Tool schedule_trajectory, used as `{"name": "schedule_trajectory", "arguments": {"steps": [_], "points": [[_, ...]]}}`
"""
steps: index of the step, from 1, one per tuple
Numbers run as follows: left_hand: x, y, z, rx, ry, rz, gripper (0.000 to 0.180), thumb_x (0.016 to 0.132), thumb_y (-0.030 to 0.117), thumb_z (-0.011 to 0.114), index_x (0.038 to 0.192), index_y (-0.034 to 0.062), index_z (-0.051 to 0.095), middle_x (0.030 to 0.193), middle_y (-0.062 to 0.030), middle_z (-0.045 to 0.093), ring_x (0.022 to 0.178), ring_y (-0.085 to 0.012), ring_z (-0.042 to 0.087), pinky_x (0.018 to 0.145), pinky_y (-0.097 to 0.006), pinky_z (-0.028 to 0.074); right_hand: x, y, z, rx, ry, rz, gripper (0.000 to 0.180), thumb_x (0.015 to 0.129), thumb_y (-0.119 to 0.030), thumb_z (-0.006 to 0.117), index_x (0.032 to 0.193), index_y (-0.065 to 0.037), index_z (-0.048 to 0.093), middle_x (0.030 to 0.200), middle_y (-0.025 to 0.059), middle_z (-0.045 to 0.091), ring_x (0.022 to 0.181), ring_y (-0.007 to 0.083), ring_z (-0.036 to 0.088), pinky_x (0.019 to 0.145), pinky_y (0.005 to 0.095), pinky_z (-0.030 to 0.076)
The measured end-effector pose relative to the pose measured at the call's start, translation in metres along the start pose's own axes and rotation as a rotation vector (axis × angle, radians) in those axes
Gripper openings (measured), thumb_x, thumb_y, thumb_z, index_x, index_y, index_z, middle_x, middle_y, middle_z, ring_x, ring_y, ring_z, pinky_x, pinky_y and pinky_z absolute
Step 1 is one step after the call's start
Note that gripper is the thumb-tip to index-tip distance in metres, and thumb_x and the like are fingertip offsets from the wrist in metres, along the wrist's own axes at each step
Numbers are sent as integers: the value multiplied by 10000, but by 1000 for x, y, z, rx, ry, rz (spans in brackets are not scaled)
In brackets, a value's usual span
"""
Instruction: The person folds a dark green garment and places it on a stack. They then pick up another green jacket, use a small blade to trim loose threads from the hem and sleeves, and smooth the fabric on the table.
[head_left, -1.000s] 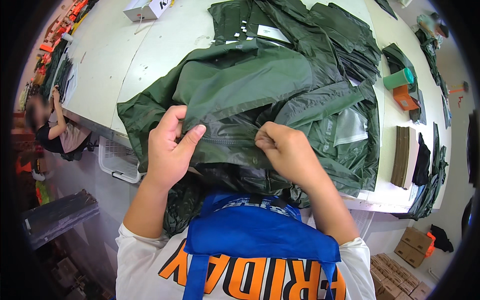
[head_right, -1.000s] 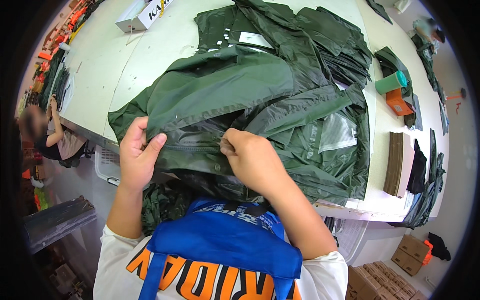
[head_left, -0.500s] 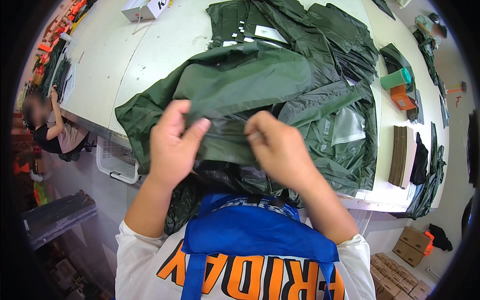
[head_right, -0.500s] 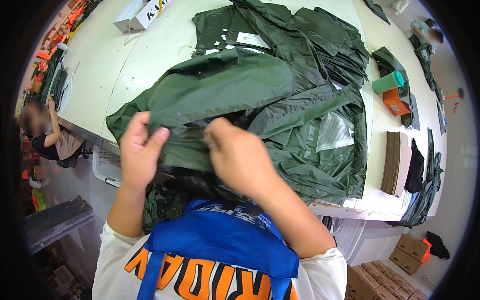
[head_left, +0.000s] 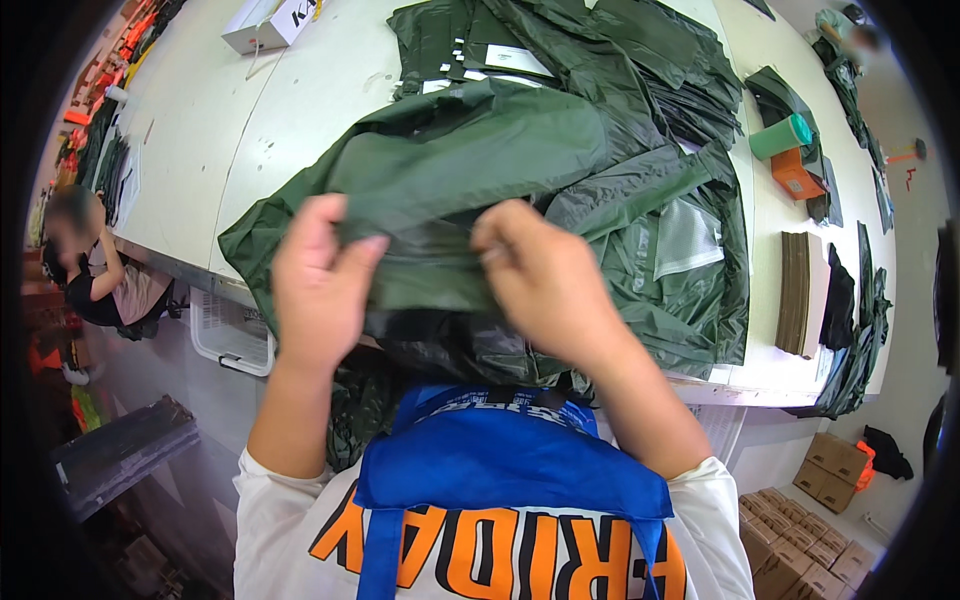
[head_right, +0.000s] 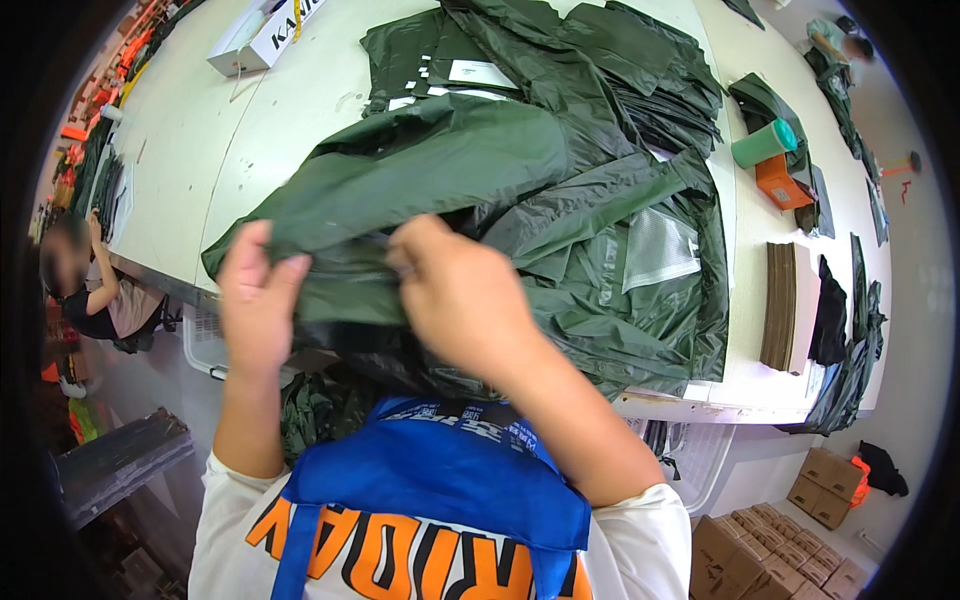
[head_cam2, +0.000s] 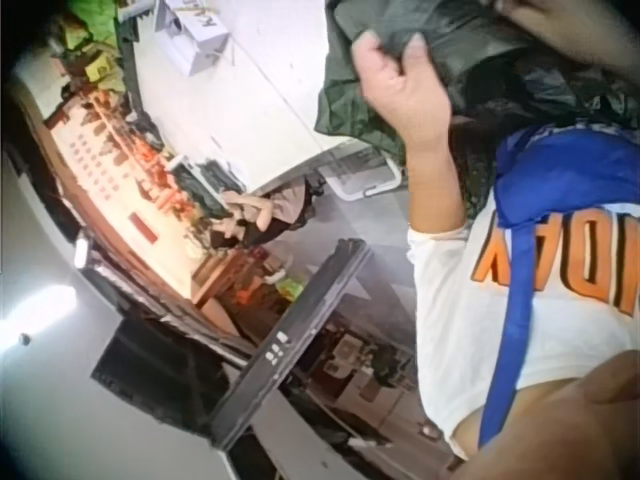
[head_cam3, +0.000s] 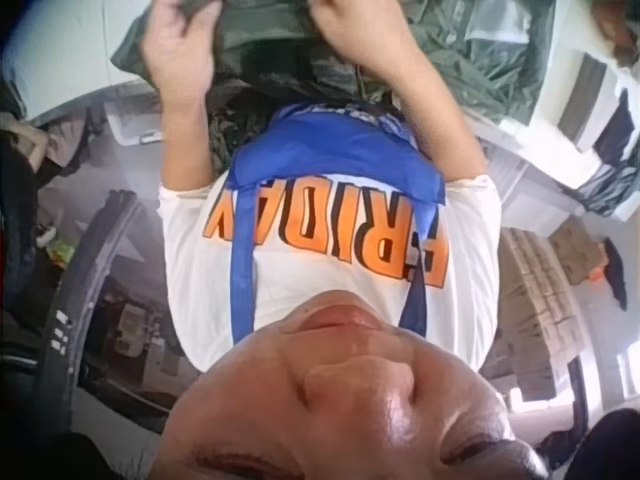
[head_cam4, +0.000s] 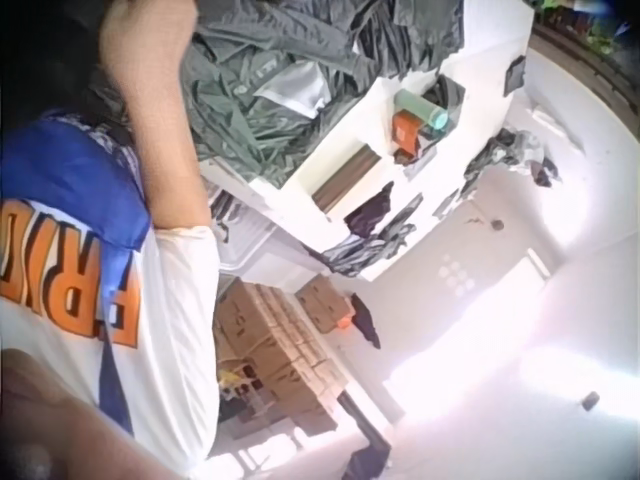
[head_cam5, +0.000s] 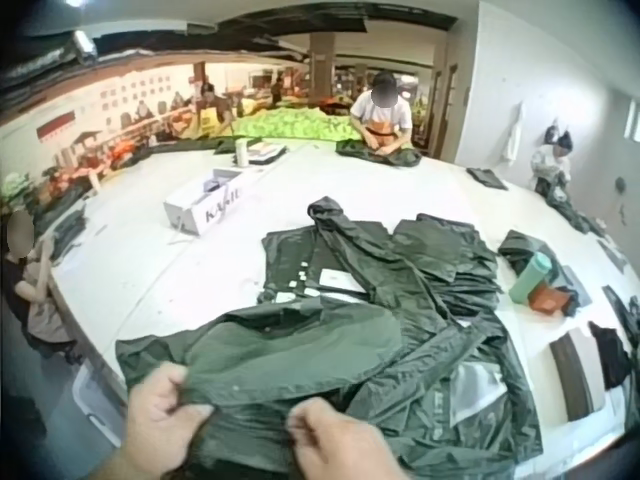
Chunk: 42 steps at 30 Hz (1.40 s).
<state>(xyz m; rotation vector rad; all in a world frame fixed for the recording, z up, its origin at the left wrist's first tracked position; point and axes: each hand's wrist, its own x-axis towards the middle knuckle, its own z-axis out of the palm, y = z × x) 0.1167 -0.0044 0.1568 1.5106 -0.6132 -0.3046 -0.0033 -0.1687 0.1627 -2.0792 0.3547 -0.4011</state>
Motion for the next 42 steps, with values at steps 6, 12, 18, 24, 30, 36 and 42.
{"name": "schedule_trajectory", "arguments": {"steps": [6, 12, 18, 24, 30, 36, 42], "points": [[7, 8, -28, -110, -19, -1, 238, 889, -51, 558, 1121, -26, 512, 1065, -83, 623, 969, -110, 575, 873, -252, 447, -34, 49, -47, 142, 73, 333, 80, 834, -1, 585, 894, -24, 536, 657, -3, 472, 635, 71, 451, 585, 238, 412], [7, 4, -32, 24, 87, -25, 264, 870, -76, 543, 1129, -33, 518, 1085, -86, 613, 995, -114, 568, 900, -259, 433, -61, 93, -78, -68, 212, 449, 60, 838, -6, 586, 854, -35, 536, 654, -65, 429, 600, 31, 369, 556, 196, 318], [11, 2, -43, -44, 36, -61, 266, 866, -70, 548, 1127, -25, 519, 1062, -84, 630, 982, -126, 575, 909, -268, 431, -69, 90, -112, 209, 216, 531, 85, 844, -2, 592, 857, -43, 519, 669, -81, 390, 628, 16, 344, 579, 184, 298], [9, 0, -51, -38, 70, -116, 272, 875, -39, 553, 1143, -10, 513, 1105, -85, 609, 999, -127, 568, 906, -272, 437, -77, 90, -110, 123, 234, 516, 71, 849, -10, 593, 869, -42, 533, 665, -44, 443, 626, 40, 382, 582, 202, 346], [10, -4, -53, -59, 103, -132, 308, 885, -3, 552, 1187, -5, 496, 1124, -80, 602, 1008, -131, 567, 915, -277, 438, -72, 78, -80, -92, 248, 400, 121, 862, -24, 571, 962, -20, 502, 688, 117, 555, 612, 240, 561, 603, 323, 448], [11, 2, -62, -29, 31, -133, 278, 893, -5, 538, 1168, 18, 509, 1108, -57, 601, 1015, -134, 564, 925, -276, 432, -72, 97, -96, 251, 325, 504, 99, 858, -12, 589, 917, -50, 519, 661, -60, 427, 617, 38, 380, 565, 199, 341], [31, -17, -79, 980, -29, -364, 465, 808, -16, 600, 1244, 49, 451, 1114, -119, 606, 977, -218, 585, 908, -320, 434, -84, 84, -81, 132, 178, 433, 97, 870, -38, 603, 948, -35, 545, 659, -14, 481, 612, 52, 430, 565, 221, 387]]}}
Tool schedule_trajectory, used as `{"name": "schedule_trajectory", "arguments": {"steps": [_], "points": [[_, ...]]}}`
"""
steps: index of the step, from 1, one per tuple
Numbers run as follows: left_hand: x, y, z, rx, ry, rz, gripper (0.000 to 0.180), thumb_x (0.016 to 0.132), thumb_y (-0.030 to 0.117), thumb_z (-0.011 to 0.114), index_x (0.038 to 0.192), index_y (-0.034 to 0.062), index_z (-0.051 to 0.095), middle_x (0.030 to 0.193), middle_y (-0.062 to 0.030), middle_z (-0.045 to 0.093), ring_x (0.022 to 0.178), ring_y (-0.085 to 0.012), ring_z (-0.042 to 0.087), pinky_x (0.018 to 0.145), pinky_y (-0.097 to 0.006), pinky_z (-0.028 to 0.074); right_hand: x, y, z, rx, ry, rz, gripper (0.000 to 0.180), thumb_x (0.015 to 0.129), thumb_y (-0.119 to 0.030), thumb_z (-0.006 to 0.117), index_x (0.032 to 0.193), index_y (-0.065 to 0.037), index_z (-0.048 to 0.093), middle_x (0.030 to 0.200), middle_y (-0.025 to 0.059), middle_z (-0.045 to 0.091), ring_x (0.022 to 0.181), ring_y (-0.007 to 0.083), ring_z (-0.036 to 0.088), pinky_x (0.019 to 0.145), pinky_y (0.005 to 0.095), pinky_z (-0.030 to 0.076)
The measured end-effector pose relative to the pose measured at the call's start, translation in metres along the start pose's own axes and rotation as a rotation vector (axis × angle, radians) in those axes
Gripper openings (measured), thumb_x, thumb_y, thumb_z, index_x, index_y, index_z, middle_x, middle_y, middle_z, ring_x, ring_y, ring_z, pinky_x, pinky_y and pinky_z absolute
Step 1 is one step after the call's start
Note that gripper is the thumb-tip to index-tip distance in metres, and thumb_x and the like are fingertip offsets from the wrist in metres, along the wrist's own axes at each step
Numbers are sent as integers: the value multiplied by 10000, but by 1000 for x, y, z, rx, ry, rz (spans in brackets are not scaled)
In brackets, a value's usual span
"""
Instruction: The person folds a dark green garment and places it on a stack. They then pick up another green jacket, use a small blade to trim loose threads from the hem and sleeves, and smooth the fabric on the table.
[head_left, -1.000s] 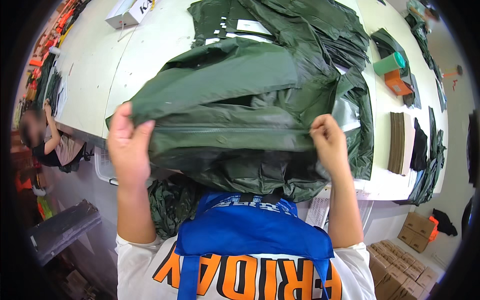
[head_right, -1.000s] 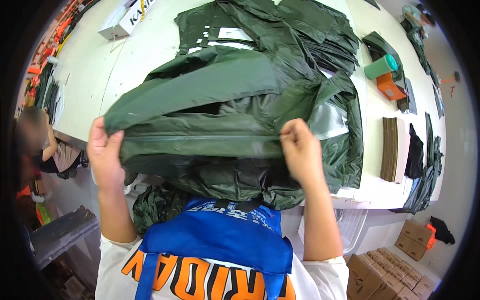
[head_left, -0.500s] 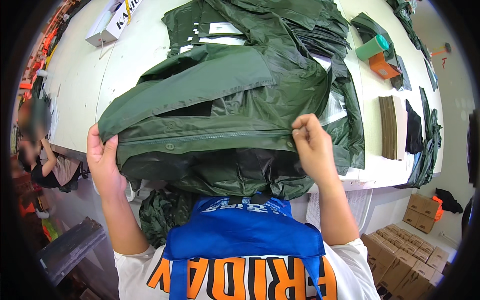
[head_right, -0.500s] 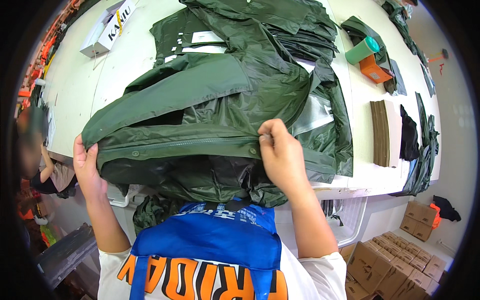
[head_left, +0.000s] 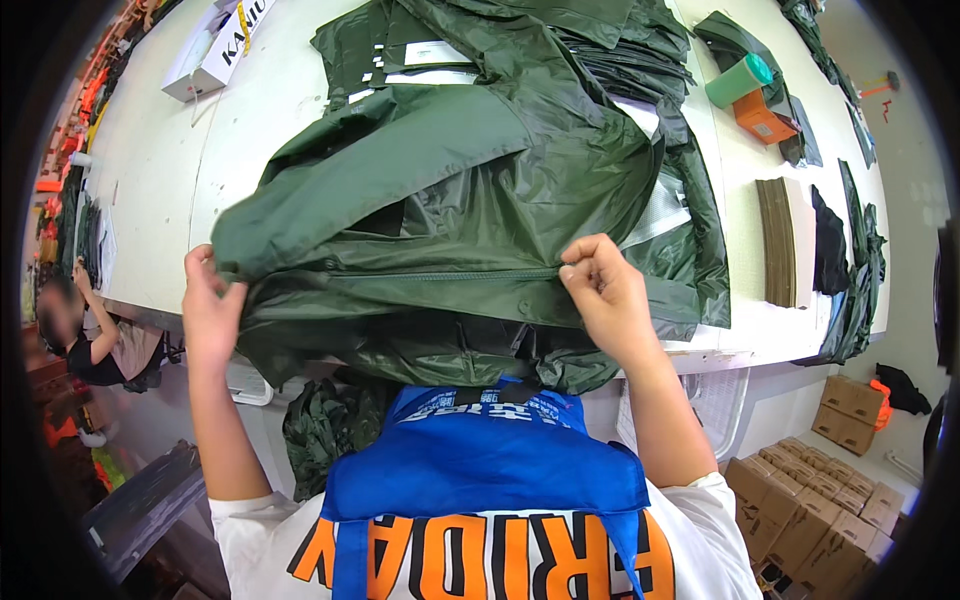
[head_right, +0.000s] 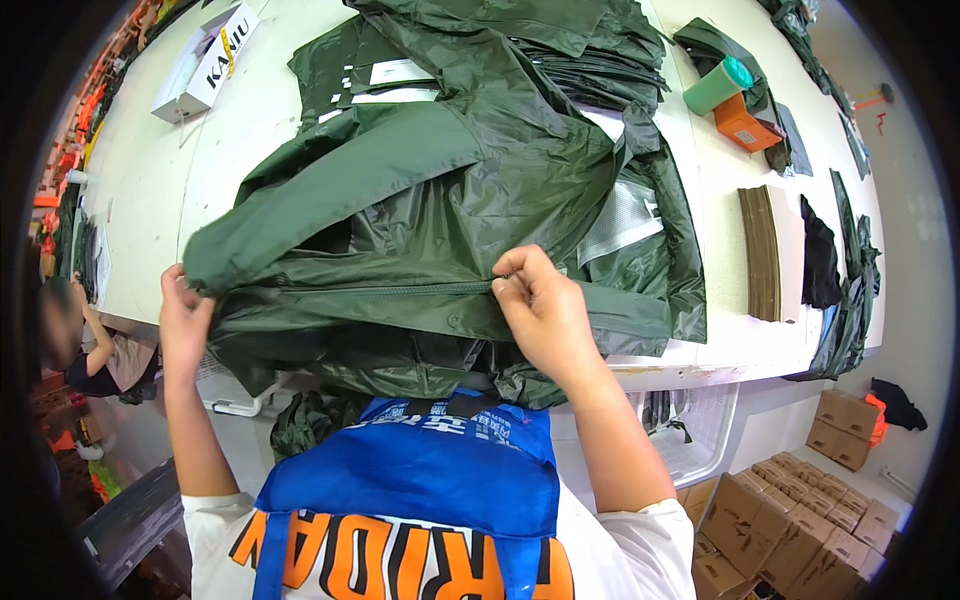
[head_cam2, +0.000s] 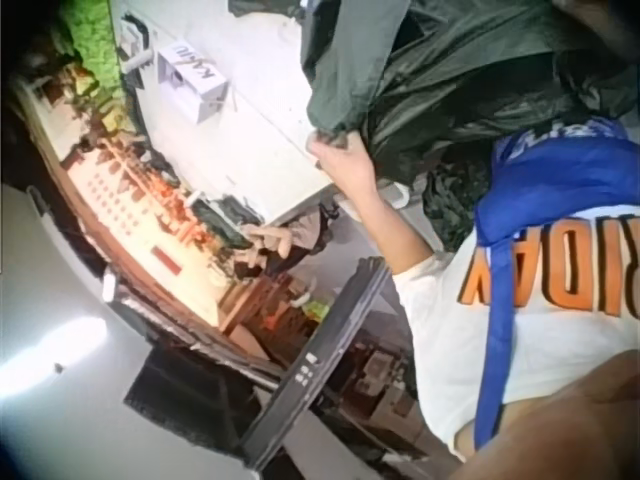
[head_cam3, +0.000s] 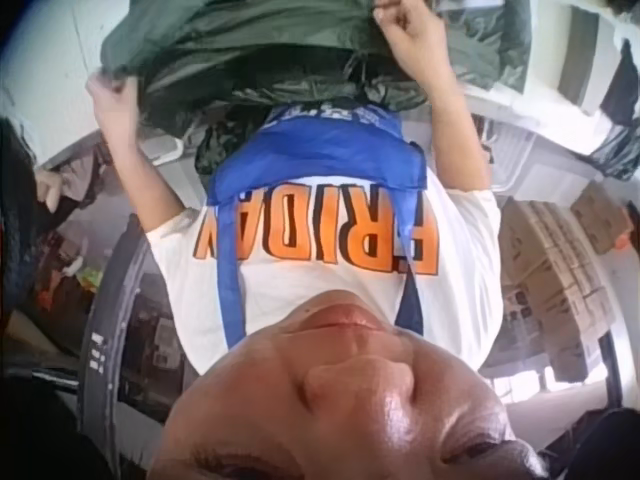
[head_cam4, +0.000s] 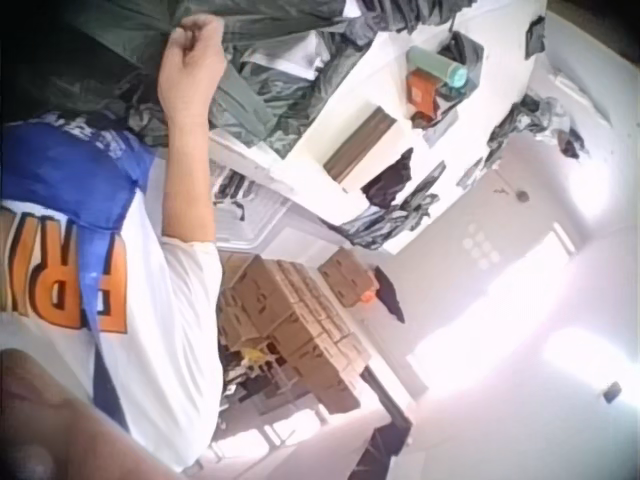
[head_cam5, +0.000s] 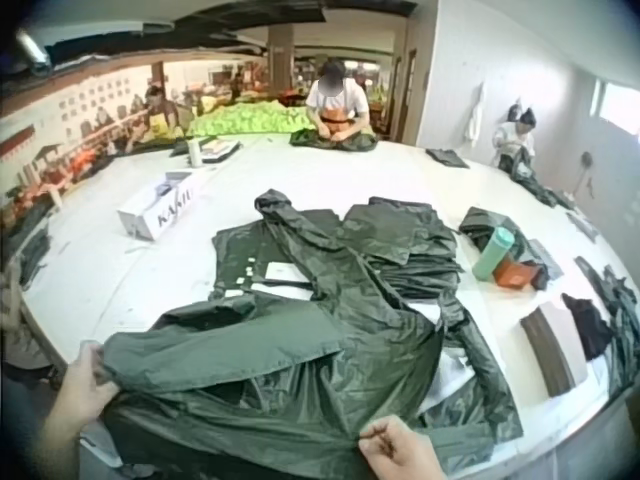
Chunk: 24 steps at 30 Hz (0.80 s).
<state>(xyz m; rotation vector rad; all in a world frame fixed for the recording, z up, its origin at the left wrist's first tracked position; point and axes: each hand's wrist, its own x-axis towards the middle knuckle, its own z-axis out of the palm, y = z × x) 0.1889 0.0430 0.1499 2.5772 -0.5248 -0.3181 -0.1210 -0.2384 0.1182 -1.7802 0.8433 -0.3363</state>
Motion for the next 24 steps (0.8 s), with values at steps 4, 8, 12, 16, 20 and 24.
{"name": "schedule_trajectory", "arguments": {"steps": [4, 8, 12, 16, 20, 24], "points": [[-23, 97, 41, 72, 235, 599, 408, 722, 48, 641, 1121, 102, 572, 1131, -85, 572, 1094, -296, 485, 964, -407, 368, -3, 10, 12, -146, 99, -55, 211, 847, -65, 632, 968, -43, 460, 659, 105, 556, 571, 250, 554, 558, 333, 445], [-70, 178, 110, 326, 67, 968, 326, 700, 237, 719, 1007, 163, 638, 1073, 20, 574, 1122, -223, 446, 951, -417, 307, -2, 11, 20, -91, 120, -70, 233, 836, -22, 618, 970, -48, 428, 644, 101, 542, 554, 215, 537, 543, 320, 434], [-68, 191, 175, 38, -387, 1026, 223, 708, 107, 679, 924, 110, 624, 892, -34, 592, 859, -235, 562, 714, -390, 439, -6, 24, 15, 114, 90, 25, 208, 838, 17, 595, 959, -35, 434, 678, 70, 559, 592, 135, 539, 565, 281, 444], [-67, 174, 197, -44, -371, 986, 134, 730, 80, 680, 850, 71, 618, 826, -65, 602, 805, -281, 576, 661, -384, 464, -3, 54, 1, 315, 127, -18, 151, 852, 1, 618, 927, -14, 487, 737, 39, 593, 696, 91, 599, 620, 257, 472], [-62, 167, 198, -179, -382, 790, 82, 793, 71, 671, 824, 30, 607, 770, -78, 603, 699, -248, 576, 626, -317, 461, 23, 69, -18, 99, 156, 300, 367, 865, -330, 639, 852, 35, 608, 736, 114, 656, 738, 170, 652, 655, 300, 494], [-66, 168, 200, -265, -460, 616, 84, 825, 43, 632, 886, 21, 578, 723, -68, 580, 617, -180, 546, 562, -291, 436, 47, 57, -9, -261, -195, 449, 523, 808, -442, 660, 831, 81, 639, 704, 172, 651, 689, 239, 645, 674, 325, 494]]}}
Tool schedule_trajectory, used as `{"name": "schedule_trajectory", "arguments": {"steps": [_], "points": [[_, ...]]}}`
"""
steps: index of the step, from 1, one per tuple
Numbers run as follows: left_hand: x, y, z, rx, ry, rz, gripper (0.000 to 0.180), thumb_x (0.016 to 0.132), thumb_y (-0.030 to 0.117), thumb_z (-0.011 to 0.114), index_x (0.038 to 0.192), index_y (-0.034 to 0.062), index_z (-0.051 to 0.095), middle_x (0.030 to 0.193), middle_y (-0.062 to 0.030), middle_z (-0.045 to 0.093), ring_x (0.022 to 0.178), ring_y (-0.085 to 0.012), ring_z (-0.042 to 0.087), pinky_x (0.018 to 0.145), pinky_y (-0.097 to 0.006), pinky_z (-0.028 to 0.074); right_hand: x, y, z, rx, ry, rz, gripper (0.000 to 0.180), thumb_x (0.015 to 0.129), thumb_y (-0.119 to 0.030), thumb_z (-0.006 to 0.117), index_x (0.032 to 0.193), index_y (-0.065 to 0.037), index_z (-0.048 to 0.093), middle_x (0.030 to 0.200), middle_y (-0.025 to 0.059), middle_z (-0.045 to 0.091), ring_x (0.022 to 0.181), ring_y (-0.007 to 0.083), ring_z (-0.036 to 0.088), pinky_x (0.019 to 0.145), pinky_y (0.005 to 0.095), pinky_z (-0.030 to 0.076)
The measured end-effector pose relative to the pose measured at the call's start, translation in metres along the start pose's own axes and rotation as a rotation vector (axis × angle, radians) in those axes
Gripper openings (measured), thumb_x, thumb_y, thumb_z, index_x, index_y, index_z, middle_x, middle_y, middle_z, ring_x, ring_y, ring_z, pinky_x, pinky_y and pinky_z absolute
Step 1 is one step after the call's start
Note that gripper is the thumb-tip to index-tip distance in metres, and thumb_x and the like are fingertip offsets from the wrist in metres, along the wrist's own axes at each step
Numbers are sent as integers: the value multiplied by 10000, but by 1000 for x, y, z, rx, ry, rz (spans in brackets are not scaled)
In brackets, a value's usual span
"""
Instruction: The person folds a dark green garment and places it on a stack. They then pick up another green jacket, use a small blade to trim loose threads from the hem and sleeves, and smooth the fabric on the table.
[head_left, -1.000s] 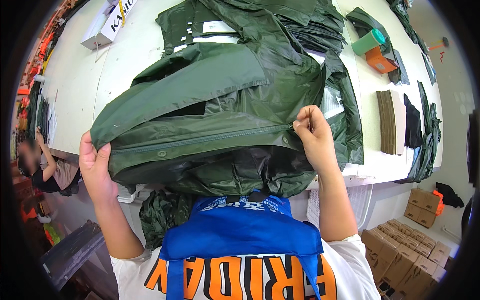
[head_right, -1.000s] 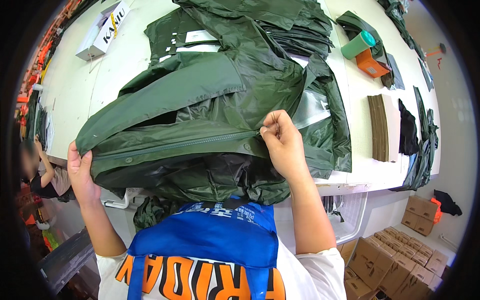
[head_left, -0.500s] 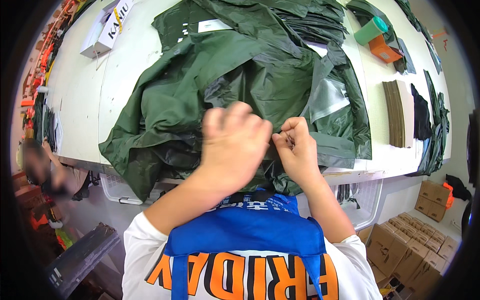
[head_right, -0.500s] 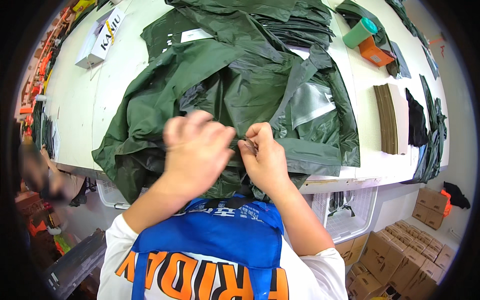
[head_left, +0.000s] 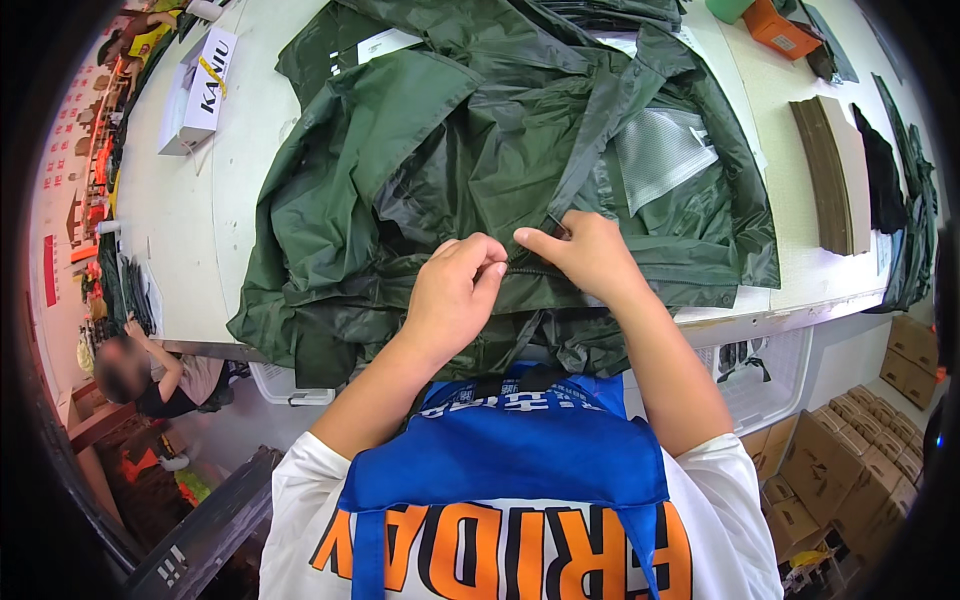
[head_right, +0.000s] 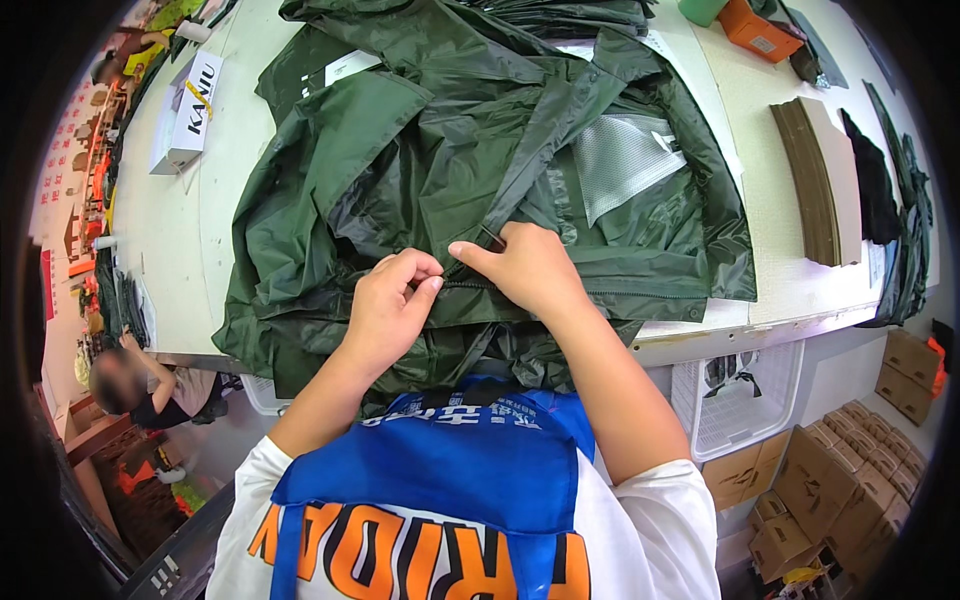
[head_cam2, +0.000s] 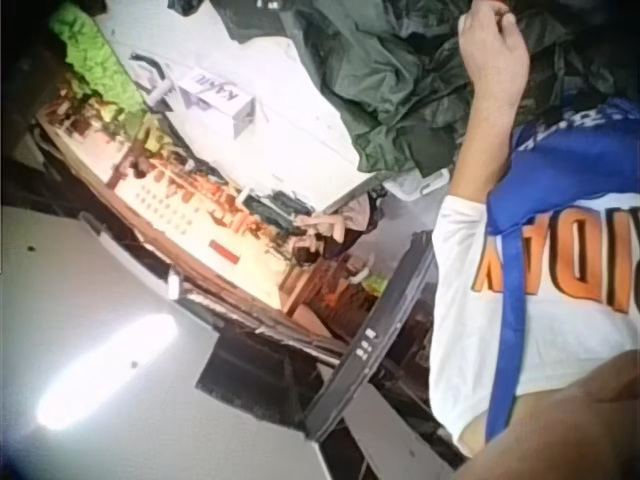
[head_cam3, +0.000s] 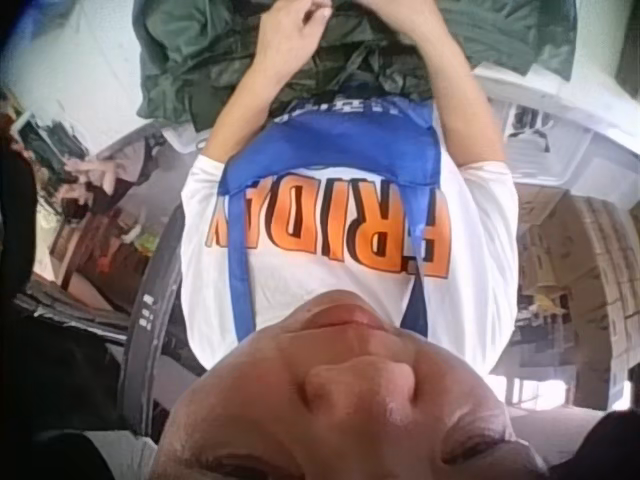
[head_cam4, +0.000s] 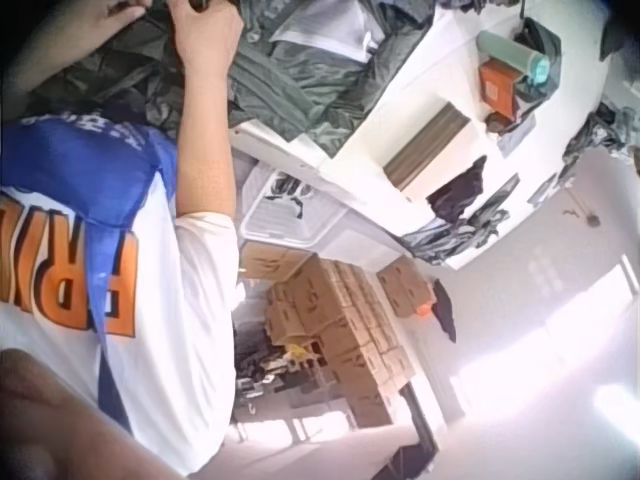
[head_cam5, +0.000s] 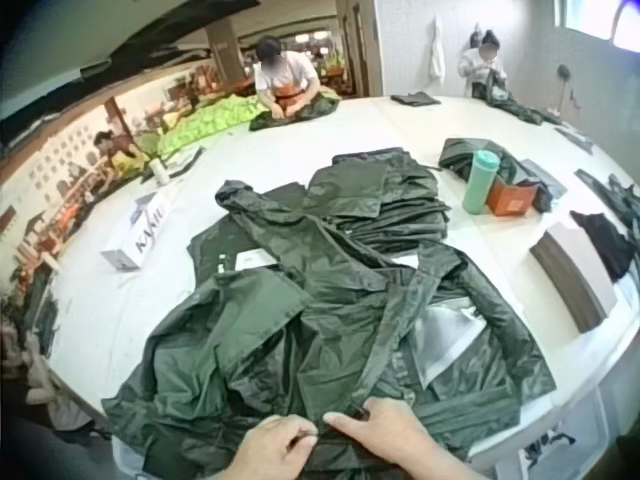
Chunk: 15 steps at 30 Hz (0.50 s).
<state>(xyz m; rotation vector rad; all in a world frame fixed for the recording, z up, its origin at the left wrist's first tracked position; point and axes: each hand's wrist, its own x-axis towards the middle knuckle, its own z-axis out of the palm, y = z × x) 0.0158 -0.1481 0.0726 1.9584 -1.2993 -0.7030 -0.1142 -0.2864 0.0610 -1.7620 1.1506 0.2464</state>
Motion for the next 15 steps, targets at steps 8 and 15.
{"name": "schedule_trajectory", "arguments": {"steps": [8, 15], "points": [[2, 5, -1, -132, -191, -274, 167, 846, 87, 618, 966, 31, 516, 680, -64, 564, 543, -157, 525, 538, -294, 425, 4, 20, 14, 581, -147, -225, 312, 721, -35, 727, 1004, 1, 600, 801, -18, 584, 690, 67, 509, 623, 238, 432], [-9, 6, 6, 355, -48, -22, 209, 784, 166, 667, 861, 42, 518, 711, -118, 599, 657, -287, 610, 594, -394, 485, 3, 21, 36, 804, -100, -277, 389, 744, -5, 713, 1083, 35, 527, 998, 81, 630, 886, 155, 597, 787, 299, 487]]}}
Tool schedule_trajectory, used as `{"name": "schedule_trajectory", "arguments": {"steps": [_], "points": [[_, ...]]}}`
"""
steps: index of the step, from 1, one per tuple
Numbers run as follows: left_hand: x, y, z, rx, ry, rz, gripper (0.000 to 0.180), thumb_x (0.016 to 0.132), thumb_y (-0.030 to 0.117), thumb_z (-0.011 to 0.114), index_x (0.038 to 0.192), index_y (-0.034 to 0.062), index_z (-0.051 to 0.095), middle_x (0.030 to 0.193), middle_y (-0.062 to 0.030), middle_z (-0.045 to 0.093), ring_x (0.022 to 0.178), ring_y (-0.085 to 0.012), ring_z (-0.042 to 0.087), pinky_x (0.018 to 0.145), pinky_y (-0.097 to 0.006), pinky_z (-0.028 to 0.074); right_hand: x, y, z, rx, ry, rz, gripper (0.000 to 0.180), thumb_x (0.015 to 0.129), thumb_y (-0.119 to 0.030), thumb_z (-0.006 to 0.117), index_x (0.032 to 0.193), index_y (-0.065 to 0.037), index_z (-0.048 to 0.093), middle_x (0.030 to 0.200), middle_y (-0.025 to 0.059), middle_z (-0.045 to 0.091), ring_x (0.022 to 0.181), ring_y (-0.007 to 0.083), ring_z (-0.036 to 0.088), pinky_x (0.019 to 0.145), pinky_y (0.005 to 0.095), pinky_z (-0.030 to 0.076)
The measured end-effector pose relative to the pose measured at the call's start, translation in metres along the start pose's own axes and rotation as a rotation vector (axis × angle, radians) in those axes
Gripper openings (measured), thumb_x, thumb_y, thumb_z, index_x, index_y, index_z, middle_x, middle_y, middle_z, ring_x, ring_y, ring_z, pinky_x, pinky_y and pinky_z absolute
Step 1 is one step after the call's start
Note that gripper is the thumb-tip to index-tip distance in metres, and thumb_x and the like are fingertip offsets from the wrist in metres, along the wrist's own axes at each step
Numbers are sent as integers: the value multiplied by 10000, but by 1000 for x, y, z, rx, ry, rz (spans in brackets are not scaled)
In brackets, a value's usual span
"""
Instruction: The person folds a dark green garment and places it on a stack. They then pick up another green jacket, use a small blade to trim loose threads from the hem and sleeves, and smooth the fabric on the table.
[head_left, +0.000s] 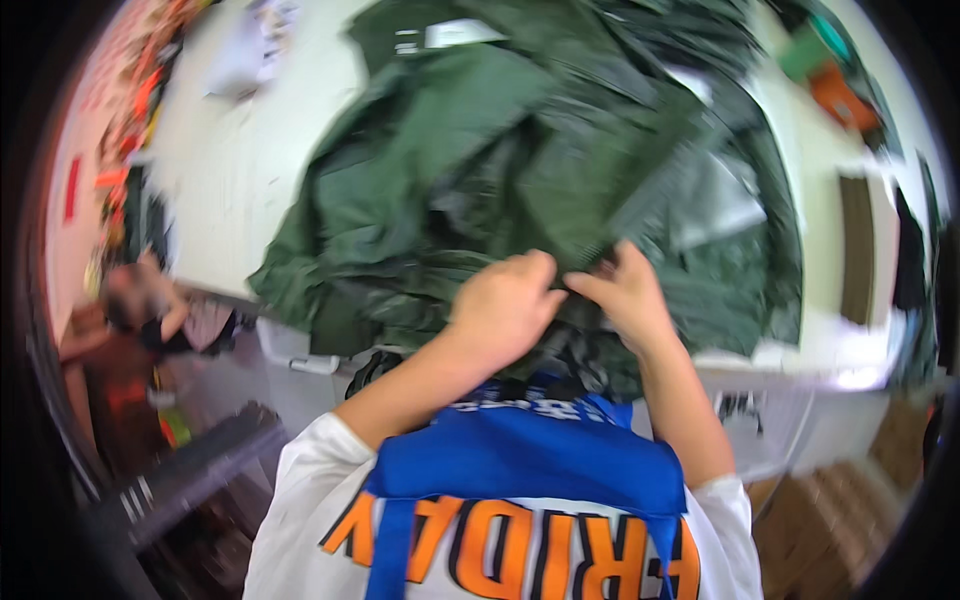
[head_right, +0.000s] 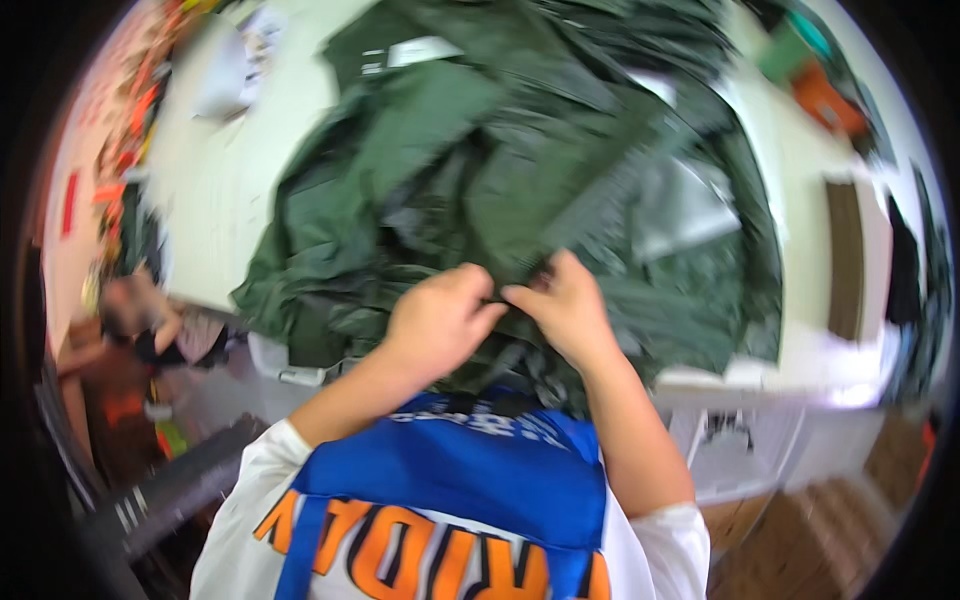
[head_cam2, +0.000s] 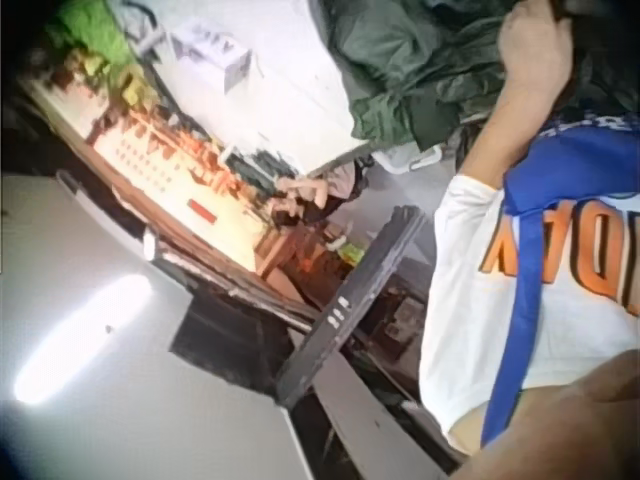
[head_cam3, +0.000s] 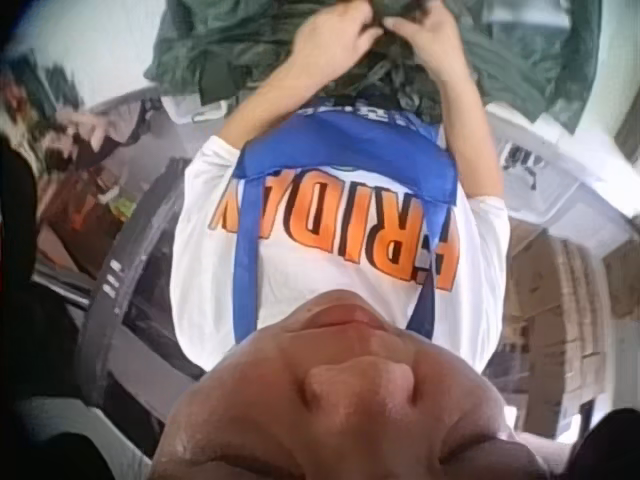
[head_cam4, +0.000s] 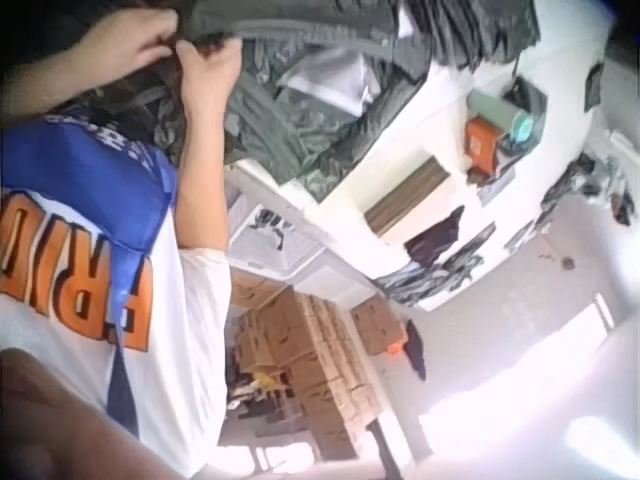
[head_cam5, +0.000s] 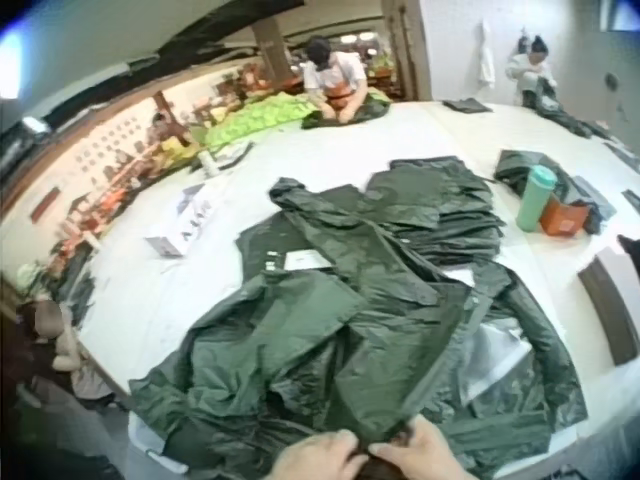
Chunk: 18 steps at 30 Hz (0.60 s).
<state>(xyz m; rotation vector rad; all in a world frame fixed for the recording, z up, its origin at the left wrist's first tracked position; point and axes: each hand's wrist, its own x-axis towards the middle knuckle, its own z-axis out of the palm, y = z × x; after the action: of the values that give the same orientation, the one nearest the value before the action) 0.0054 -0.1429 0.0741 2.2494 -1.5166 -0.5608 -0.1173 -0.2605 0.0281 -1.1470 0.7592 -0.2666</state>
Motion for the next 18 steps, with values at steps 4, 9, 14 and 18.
{"name": "schedule_trajectory", "arguments": {"steps": [4, 9, 14, 18], "points": [[3, -5, 10, 43, 72, 99, 134, 768, 139, 578, 832, 31, 533, 796, -148, 555, 763, -316, 598, 621, -414, 504, -12, -10, 1, 84, 153, 150, 363, 762, 1, 693, 1057, -36, 486, 848, 36, 595, 645, 86, 533, 528, 219, 423], [-11, -14, 8, -38, 141, 113, 121, 768, 123, 536, 827, 17, 540, 845, -148, 531, 783, -308, 575, 633, -382, 507, -15, -14, 21, 84, 174, 120, 244, 808, -5, 654, 970, -64, 483, 693, -21, 510, 495, 40, 436, 410, 168, 306], [-25, -14, 16, -13, 234, 176, 126, 752, 130, 550, 801, 16, 537, 762, -129, 548, 713, -290, 576, 597, -368, 506, -16, -3, 26, -9, 175, 128, 209, 805, 0, 669, 931, -68, 517, 702, -43, 522, 486, 26, 413, 410, 167, 299], [-25, -15, 8, -35, 299, 175, 126, 754, 130, 558, 805, 15, 549, 760, -126, 565, 722, -298, 592, 597, -376, 509, -15, -7, 26, 7, 150, 106, 225, 801, 15, 665, 954, -63, 520, 730, -38, 535, 509, 29, 433, 435, 171, 319]]}}
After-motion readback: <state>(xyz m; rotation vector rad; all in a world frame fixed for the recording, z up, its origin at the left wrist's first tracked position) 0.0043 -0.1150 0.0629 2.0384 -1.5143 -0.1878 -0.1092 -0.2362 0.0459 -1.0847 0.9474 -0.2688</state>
